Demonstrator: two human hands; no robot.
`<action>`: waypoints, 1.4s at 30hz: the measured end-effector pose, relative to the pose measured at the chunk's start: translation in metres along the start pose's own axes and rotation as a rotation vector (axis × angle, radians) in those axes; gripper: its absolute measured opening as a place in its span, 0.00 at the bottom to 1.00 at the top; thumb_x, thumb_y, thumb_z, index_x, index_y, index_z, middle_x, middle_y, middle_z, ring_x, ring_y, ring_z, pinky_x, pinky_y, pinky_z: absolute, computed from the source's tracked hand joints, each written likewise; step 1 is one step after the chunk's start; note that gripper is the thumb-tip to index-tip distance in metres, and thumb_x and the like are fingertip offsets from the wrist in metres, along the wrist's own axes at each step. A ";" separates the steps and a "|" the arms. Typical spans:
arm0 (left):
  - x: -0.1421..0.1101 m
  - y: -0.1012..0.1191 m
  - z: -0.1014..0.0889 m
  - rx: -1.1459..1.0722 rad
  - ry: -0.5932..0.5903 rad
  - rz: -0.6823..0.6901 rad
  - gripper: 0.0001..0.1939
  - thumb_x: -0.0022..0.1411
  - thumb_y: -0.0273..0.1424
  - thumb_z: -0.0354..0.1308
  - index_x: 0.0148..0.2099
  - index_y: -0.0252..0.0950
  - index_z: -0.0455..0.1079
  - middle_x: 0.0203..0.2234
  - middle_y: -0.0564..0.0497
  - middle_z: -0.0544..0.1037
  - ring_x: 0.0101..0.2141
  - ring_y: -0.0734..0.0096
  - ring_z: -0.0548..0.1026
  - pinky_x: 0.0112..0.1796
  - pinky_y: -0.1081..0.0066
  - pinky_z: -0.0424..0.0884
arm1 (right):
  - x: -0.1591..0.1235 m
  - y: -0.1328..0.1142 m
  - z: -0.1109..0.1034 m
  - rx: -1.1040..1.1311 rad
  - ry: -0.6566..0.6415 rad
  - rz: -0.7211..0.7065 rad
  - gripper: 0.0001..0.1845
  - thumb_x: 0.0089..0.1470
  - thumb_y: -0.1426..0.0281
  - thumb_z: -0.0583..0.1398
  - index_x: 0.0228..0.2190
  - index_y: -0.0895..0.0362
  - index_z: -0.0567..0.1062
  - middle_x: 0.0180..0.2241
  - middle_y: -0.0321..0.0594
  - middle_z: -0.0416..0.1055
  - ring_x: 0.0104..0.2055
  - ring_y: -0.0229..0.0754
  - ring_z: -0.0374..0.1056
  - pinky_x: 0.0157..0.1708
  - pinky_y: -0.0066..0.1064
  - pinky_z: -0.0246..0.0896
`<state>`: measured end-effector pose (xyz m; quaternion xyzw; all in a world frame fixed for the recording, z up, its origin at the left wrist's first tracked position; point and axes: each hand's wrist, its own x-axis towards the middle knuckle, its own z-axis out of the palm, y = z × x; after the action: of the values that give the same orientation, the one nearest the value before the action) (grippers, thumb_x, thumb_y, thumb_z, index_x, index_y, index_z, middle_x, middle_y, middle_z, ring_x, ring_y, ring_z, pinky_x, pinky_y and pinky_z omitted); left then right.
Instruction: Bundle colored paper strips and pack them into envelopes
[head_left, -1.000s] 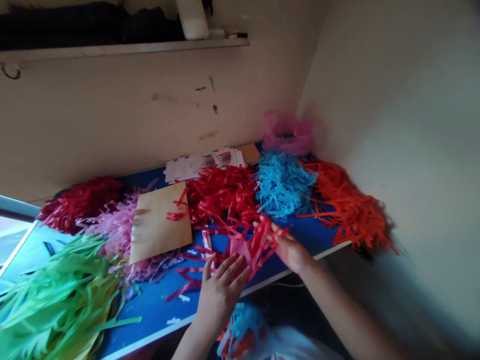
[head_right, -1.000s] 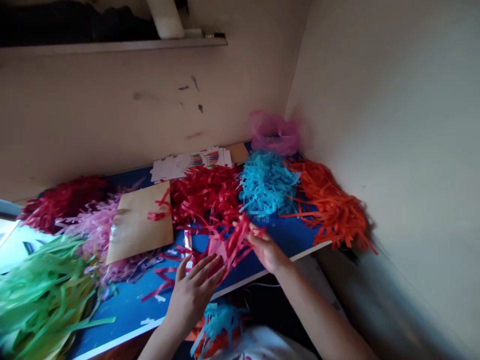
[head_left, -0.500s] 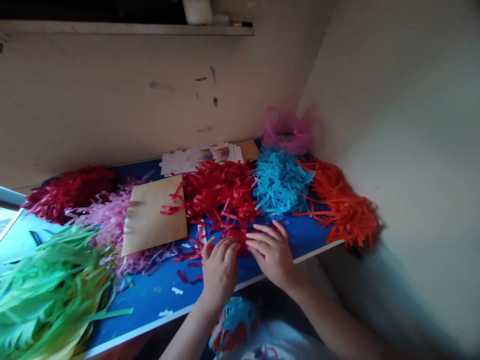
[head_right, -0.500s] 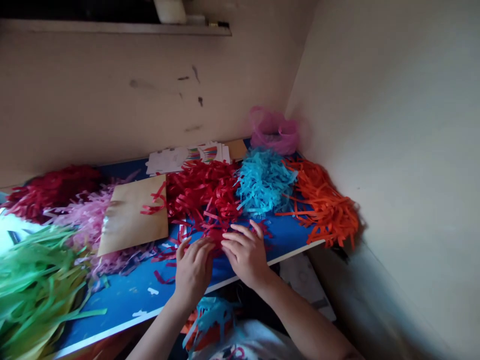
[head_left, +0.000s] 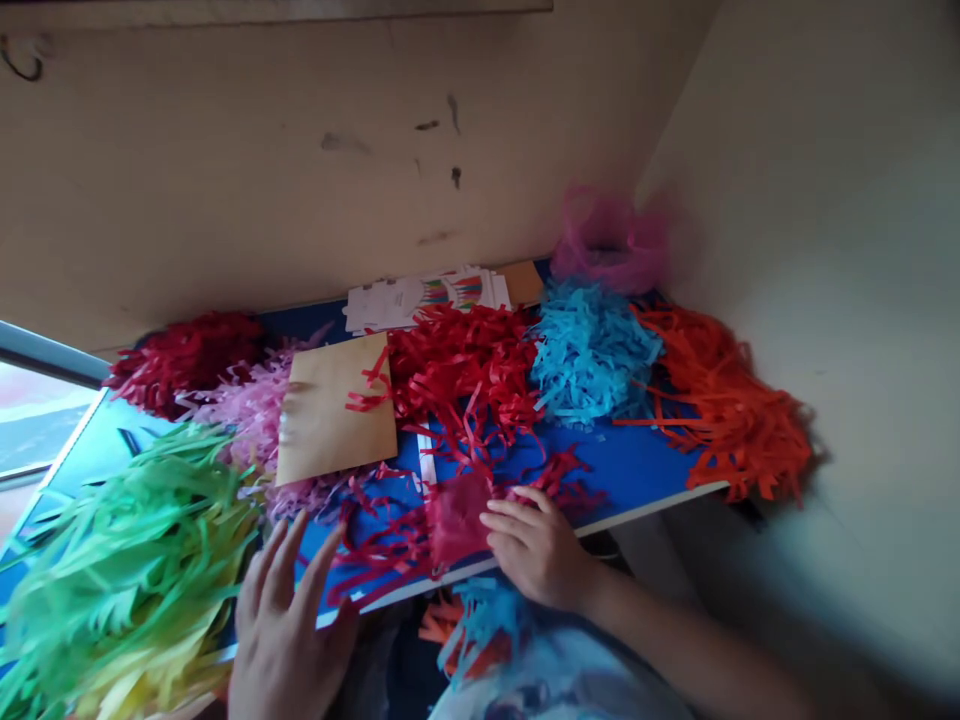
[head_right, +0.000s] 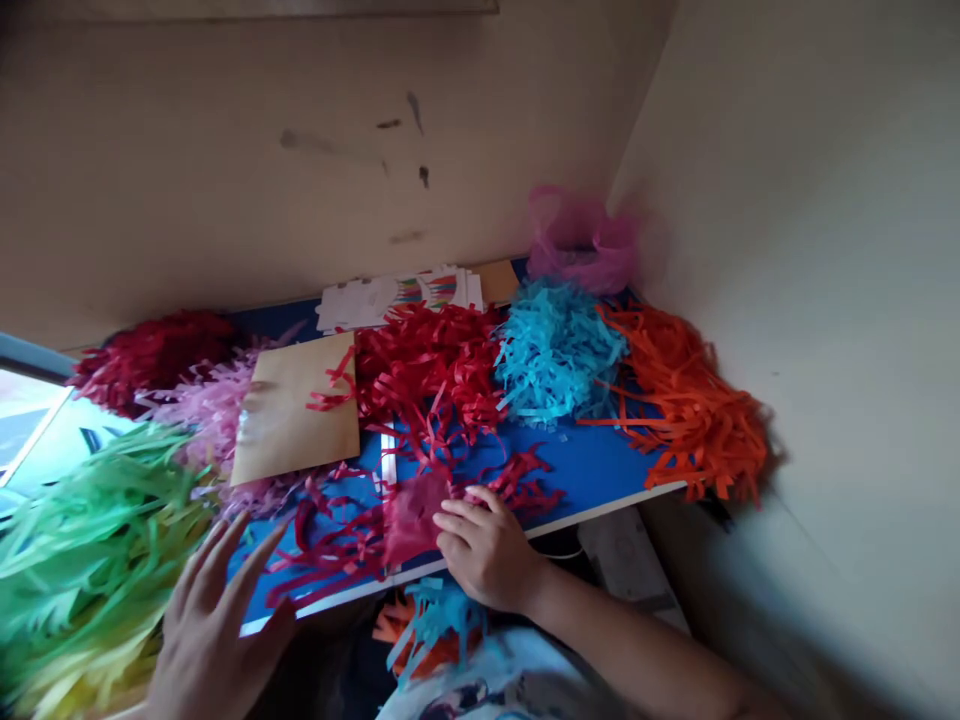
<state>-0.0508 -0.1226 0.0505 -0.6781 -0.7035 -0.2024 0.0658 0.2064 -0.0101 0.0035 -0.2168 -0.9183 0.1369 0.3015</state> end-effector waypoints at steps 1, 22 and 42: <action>0.001 0.018 -0.003 -0.128 -0.029 0.077 0.30 0.60 0.26 0.54 0.64 0.43 0.58 0.66 0.42 0.57 0.64 0.50 0.59 0.57 0.50 0.62 | 0.001 -0.001 0.003 0.012 0.010 0.002 0.07 0.59 0.77 0.55 0.37 0.56 0.72 0.44 0.45 0.79 0.51 0.48 0.72 0.55 0.49 0.56; 0.062 0.047 0.087 -0.016 -0.284 -0.215 0.16 0.64 0.40 0.53 0.31 0.39 0.77 0.20 0.49 0.79 0.28 0.57 0.78 0.38 0.60 0.58 | 0.030 0.039 0.016 -0.207 -0.083 0.563 0.09 0.55 0.70 0.62 0.24 0.56 0.74 0.24 0.36 0.75 0.26 0.38 0.65 0.37 0.35 0.44; 0.065 0.054 0.082 0.011 -0.119 0.174 0.10 0.61 0.24 0.55 0.38 0.42 0.76 0.38 0.49 0.81 0.44 0.56 0.73 0.54 0.53 0.56 | 0.026 0.023 -0.001 -0.313 -0.065 0.246 0.08 0.59 0.76 0.57 0.39 0.55 0.73 0.41 0.43 0.74 0.45 0.46 0.65 0.49 0.41 0.47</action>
<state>0.0128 -0.0315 0.0108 -0.7471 -0.6456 -0.1516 0.0450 0.1958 0.0224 0.0082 -0.3672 -0.9042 0.0350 0.2154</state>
